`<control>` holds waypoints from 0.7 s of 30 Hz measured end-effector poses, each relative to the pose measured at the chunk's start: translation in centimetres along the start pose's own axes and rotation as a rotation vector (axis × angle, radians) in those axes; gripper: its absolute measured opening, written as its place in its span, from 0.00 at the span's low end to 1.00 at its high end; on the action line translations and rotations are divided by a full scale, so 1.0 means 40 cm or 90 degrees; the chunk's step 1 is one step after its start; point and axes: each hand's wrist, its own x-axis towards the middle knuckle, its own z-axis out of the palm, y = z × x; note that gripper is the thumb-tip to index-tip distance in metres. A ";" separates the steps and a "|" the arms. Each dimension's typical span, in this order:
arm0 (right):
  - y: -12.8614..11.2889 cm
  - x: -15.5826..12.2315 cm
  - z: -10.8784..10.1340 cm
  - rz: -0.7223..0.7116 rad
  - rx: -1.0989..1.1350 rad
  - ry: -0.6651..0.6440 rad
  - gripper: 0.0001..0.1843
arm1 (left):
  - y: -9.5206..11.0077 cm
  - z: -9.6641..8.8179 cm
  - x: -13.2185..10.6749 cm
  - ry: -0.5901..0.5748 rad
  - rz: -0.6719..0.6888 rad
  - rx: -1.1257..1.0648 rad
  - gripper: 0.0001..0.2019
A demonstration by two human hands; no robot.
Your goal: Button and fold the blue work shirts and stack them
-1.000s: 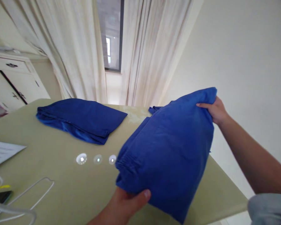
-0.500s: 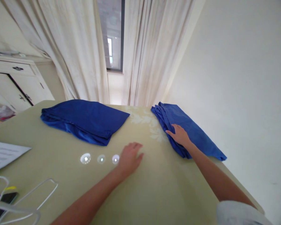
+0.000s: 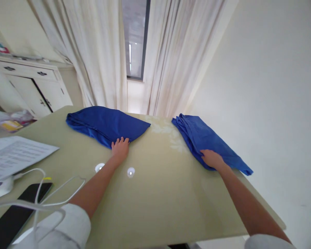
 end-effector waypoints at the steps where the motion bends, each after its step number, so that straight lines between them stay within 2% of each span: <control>1: -0.033 -0.008 0.013 -0.020 0.006 -0.002 0.22 | 0.016 -0.014 -0.017 -0.017 0.009 0.004 0.22; 2: -0.073 -0.016 0.023 -0.037 0.027 0.021 0.23 | 0.038 -0.025 -0.044 -0.032 0.023 0.009 0.21; 4: -0.166 -0.030 0.033 -0.091 0.116 0.127 0.29 | 0.098 -0.039 -0.123 -0.057 0.066 0.016 0.20; 6: -0.263 -0.045 0.027 -0.237 0.240 0.190 0.40 | 0.166 -0.047 -0.223 -0.088 0.135 -0.007 0.20; 7: -0.306 -0.054 0.022 -0.343 0.290 0.168 0.48 | 0.195 -0.052 -0.271 -0.111 0.183 -0.048 0.22; 9: -0.373 -0.081 0.015 -0.543 0.338 0.050 0.56 | 0.224 -0.070 -0.338 -0.142 0.273 -0.166 0.29; 11: -0.408 -0.117 0.019 -0.634 0.346 -0.060 0.52 | 0.200 -0.101 -0.347 -0.104 0.299 -0.251 0.30; 13: -0.412 -0.159 0.034 -0.621 0.380 -0.092 0.41 | 0.127 -0.130 -0.301 0.001 0.242 -0.255 0.26; 15: -0.396 -0.203 0.050 -0.551 0.460 -0.080 0.28 | 0.029 -0.140 -0.229 0.096 0.121 -0.211 0.26; 16: -0.383 -0.224 0.054 -0.498 0.509 -0.070 0.25 | -0.020 -0.135 -0.195 0.122 0.034 -0.190 0.27; 18: -0.347 -0.261 0.051 -0.359 0.603 -0.031 0.29 | -0.102 -0.110 -0.153 0.098 -0.120 -0.201 0.31; 19: -0.325 -0.277 0.042 -0.283 0.642 -0.003 0.31 | -0.133 -0.093 -0.146 0.091 -0.167 -0.221 0.33; 21: -0.276 -0.298 0.013 -0.136 0.725 0.073 0.32 | -0.175 -0.058 -0.154 0.120 -0.204 -0.261 0.35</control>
